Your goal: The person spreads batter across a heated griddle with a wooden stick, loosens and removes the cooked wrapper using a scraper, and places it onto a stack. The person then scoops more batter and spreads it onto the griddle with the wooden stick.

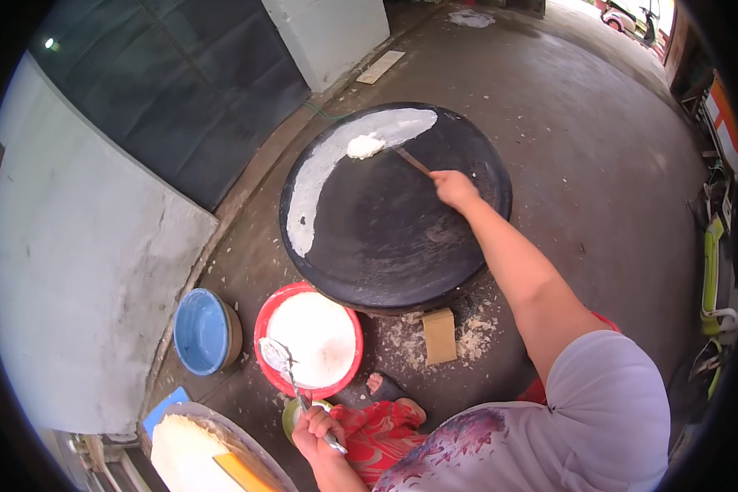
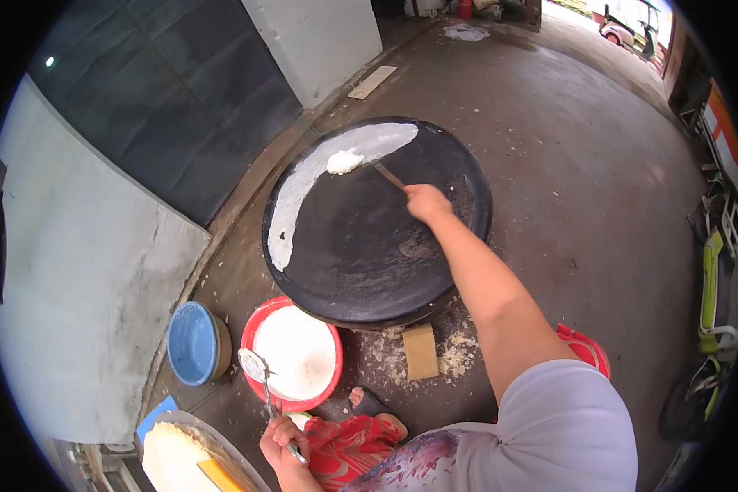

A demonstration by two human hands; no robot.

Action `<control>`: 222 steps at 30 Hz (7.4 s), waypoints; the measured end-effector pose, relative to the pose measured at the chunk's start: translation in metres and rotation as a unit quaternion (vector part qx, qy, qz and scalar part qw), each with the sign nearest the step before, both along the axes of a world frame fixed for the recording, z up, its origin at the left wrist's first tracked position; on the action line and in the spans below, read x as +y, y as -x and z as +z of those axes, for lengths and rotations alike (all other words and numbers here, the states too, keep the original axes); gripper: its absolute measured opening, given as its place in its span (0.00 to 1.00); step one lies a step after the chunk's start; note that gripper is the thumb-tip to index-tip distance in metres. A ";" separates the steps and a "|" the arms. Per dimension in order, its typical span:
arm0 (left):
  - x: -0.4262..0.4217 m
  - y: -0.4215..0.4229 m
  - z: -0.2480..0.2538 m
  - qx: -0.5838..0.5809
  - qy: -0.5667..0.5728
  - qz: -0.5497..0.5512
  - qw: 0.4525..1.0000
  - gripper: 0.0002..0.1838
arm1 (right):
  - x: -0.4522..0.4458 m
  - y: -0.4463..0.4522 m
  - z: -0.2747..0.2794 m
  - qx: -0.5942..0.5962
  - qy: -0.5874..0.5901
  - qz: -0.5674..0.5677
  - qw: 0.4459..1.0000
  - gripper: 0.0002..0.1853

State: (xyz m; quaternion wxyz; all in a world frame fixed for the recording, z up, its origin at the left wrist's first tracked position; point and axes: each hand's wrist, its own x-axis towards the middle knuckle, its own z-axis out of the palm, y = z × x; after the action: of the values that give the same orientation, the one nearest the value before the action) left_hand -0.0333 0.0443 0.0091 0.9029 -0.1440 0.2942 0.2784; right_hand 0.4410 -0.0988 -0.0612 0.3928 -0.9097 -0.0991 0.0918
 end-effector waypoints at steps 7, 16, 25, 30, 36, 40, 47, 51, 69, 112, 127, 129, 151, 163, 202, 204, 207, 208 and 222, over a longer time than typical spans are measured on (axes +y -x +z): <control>0.004 -0.001 0.002 0.030 0.005 0.014 0.999 0.19 | -0.009 0.044 0.062 -0.056 0.151 0.018 0.987 0.15; 0.003 0.000 -0.002 0.010 -0.016 0.002 1.000 0.18 | 0.025 0.041 0.024 0.016 0.064 0.122 0.990 0.15; 0.001 -0.002 -0.002 0.016 -0.004 0.002 1.000 0.18 | 0.023 0.030 0.021 0.012 0.019 0.198 0.980 0.15; 0.003 -0.002 -0.003 0.026 -0.017 -0.002 1.000 0.18 | -0.028 0.020 0.015 -0.009 0.032 0.077 0.996 0.16; 0.000 -0.002 0.001 0.030 -0.027 -0.013 0.999 0.17 | 0.017 0.061 0.027 0.008 0.066 0.228 0.971 0.16; 0.002 0.001 -0.002 0.040 -0.038 -0.016 0.998 0.17 | -0.021 0.045 0.044 0.079 0.012 0.192 0.978 0.15; 0.000 -0.002 0.001 0.045 -0.045 -0.015 0.998 0.17 | 0.002 0.075 0.028 0.040 0.050 0.260 0.963 0.15; 0.001 -0.001 0.001 0.063 -0.046 -0.011 0.997 0.16 | -0.007 0.078 0.036 0.047 0.034 0.228 0.972 0.15; 0.002 0.010 -0.001 0.042 -0.029 -0.031 0.998 0.14 | -0.054 0.185 0.005 0.072 0.005 0.215 0.974 0.15; 0.010 0.043 -0.003 0.025 -0.070 -0.061 0.995 0.14 | 0.116 0.328 -0.024 -0.073 0.141 0.211 0.964 0.38; 0.010 0.038 -0.007 0.060 -0.093 -0.079 0.991 0.15 | 0.042 0.335 -0.008 0.012 0.119 0.112 0.986 0.40; 0.012 0.040 -0.008 0.048 -0.090 -0.074 0.992 0.14 | 0.035 0.354 0.000 0.003 0.141 0.124 0.982 0.39; 0.012 0.026 -0.013 0.080 -0.113 -0.091 0.986 0.11 | -0.049 0.312 -0.007 -0.103 0.274 0.150 0.944 0.38; 0.008 0.017 -0.013 0.091 -0.117 -0.091 0.985 0.12 | -0.090 0.249 -0.013 0.219 -0.233 -0.034 0.947 0.25; -0.014 -0.053 -0.012 0.137 -0.080 -0.036 0.987 0.14 | -0.200 0.055 -0.014 -0.225 0.058 0.116 0.966 0.21; -0.012 -0.055 -0.015 0.142 -0.091 -0.033 0.985 0.15 | -0.233 0.063 -0.017 -0.287 0.091 0.250 0.920 0.24; -0.017 -0.065 -0.011 0.156 -0.088 -0.032 0.983 0.15 | -0.261 0.004 -0.031 -0.369 0.142 0.200 0.896 0.26; -0.019 -0.070 -0.009 0.158 -0.090 -0.035 0.983 0.15 | -0.254 -0.021 -0.029 -0.379 0.164 0.180 0.893 0.26; -0.011 -0.087 -0.019 0.150 -0.078 -0.056 0.984 0.16 | -0.191 -0.102 -0.020 -0.362 0.230 0.143 0.892 0.24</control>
State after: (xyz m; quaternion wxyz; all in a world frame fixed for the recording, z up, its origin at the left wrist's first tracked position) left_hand 0.0539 0.0332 -0.0097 0.8712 -0.0130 0.4111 0.2680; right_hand 0.5429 -0.2901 -0.0817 0.0927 -0.9208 -0.3394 -0.1682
